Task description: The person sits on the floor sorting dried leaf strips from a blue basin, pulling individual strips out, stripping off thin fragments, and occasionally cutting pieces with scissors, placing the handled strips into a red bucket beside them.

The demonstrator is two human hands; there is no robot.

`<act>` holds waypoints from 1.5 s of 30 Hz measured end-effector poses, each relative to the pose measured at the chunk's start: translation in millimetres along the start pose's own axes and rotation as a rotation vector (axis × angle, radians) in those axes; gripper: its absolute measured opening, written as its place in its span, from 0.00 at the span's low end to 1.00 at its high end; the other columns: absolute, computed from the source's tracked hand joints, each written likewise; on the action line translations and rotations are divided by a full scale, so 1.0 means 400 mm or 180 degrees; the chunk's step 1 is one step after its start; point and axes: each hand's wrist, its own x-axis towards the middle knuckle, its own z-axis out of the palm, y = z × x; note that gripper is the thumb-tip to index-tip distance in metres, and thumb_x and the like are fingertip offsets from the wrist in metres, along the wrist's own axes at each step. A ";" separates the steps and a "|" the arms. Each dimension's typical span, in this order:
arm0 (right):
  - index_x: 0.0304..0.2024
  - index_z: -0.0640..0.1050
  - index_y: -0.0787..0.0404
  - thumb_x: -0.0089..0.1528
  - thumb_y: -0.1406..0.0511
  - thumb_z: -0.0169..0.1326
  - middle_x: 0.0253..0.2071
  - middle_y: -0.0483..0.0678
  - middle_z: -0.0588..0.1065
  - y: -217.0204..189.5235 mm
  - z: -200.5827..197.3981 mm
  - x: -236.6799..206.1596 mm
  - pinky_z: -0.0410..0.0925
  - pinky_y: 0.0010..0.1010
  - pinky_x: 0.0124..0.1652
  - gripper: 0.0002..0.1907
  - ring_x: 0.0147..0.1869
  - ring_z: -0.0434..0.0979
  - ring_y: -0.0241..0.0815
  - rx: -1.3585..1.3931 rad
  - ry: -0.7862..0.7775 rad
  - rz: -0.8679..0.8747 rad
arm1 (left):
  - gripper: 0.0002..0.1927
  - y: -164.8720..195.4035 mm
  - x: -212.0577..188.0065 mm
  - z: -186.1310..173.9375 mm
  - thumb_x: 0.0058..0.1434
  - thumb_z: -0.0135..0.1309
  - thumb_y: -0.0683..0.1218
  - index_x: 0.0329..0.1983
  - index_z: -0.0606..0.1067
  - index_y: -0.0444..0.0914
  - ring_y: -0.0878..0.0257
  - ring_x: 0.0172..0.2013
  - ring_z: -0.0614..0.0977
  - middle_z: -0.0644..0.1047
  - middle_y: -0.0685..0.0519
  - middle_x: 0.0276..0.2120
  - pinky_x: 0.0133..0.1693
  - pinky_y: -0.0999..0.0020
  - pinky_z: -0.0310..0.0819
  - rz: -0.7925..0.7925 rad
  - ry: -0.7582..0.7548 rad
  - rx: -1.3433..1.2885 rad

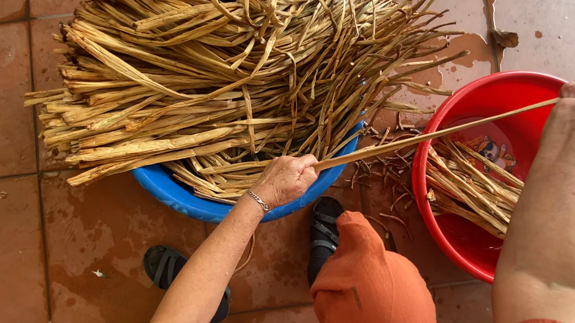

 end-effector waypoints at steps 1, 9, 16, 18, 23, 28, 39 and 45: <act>0.41 0.74 0.66 0.69 0.68 0.41 0.17 0.39 0.62 0.003 0.003 -0.003 0.50 0.25 0.17 0.10 0.16 0.58 0.30 -0.0031 0.0015 0.0049 | 0.15 -0.015 -0.003 0.004 0.61 0.44 0.49 0.40 0.79 0.39 0.46 0.28 0.82 0.80 0.44 0.27 0.34 0.52 0.75 -0.0009 0.0044 -0.0002; 0.51 0.75 0.62 0.73 0.64 0.46 0.35 0.42 0.81 0.001 0.104 -0.218 0.75 0.22 0.33 0.10 0.35 0.81 0.32 -0.1848 -0.1674 -0.0508 | 0.15 -0.235 -0.018 0.035 0.66 0.44 0.47 0.35 0.79 0.34 0.65 0.23 0.80 0.80 0.50 0.24 0.27 0.67 0.74 -0.1115 -0.0429 -0.1184; 0.53 0.78 0.65 0.70 0.78 0.55 0.50 0.57 0.76 0.040 0.137 -0.622 0.71 0.41 0.51 0.11 0.55 0.77 0.56 -0.3594 -0.2495 -0.3327 | 0.13 -0.215 -0.052 0.010 0.68 0.45 0.47 0.40 0.77 0.34 0.68 0.19 0.77 0.80 0.52 0.24 0.23 0.73 0.73 -0.1414 -0.1161 -0.2490; 0.57 0.76 0.62 0.53 0.80 0.51 0.62 0.54 0.75 0.118 0.116 -0.783 0.63 0.47 0.70 0.29 0.73 0.68 0.59 -0.3227 -0.4357 -0.3056 | 0.15 -0.172 -0.046 -0.013 0.69 0.44 0.50 0.42 0.77 0.35 0.67 0.18 0.77 0.80 0.53 0.23 0.23 0.73 0.74 -0.1492 -0.1315 -0.2343; 0.60 0.75 0.65 0.57 0.67 0.61 0.42 0.53 0.75 0.223 0.109 -0.932 0.63 0.53 0.63 0.28 0.51 0.74 0.54 -0.3096 -0.5481 -0.3000 | 0.18 -0.098 -0.047 -0.047 0.68 0.45 0.58 0.50 0.76 0.45 0.66 0.18 0.77 0.79 0.52 0.23 0.22 0.71 0.74 -0.1619 -0.1292 -0.2210; 0.46 0.77 0.63 0.52 0.65 0.63 0.32 0.52 0.73 0.220 0.110 -0.886 0.68 0.46 0.46 0.19 0.40 0.75 0.56 -0.2983 -0.5593 -0.2668 | 0.18 -0.125 -0.116 -0.120 0.66 0.54 0.51 0.56 0.69 0.41 0.64 0.29 0.80 0.83 0.51 0.33 0.33 0.66 0.77 -0.1218 -0.0847 -0.1266; 0.44 0.75 0.66 0.61 0.71 0.54 0.33 0.56 0.74 0.257 0.081 -0.906 0.70 0.49 0.39 0.09 0.39 0.76 0.60 -0.3284 -0.5511 -0.2440 | 0.10 -0.085 -0.195 -0.105 0.64 0.53 0.37 0.48 0.72 0.35 0.49 0.40 0.81 0.80 0.47 0.39 0.44 0.55 0.76 0.0561 0.1281 0.0810; 0.35 0.74 0.63 0.62 0.70 0.53 0.25 0.52 0.73 0.240 0.083 -0.925 0.69 0.46 0.28 0.02 0.29 0.77 0.56 -0.2983 -0.5252 -0.2651 | 0.04 -0.129 -0.175 -0.058 0.68 0.54 0.42 0.40 0.72 0.36 0.54 0.35 0.82 0.78 0.48 0.31 0.38 0.60 0.78 0.0238 0.1542 0.1253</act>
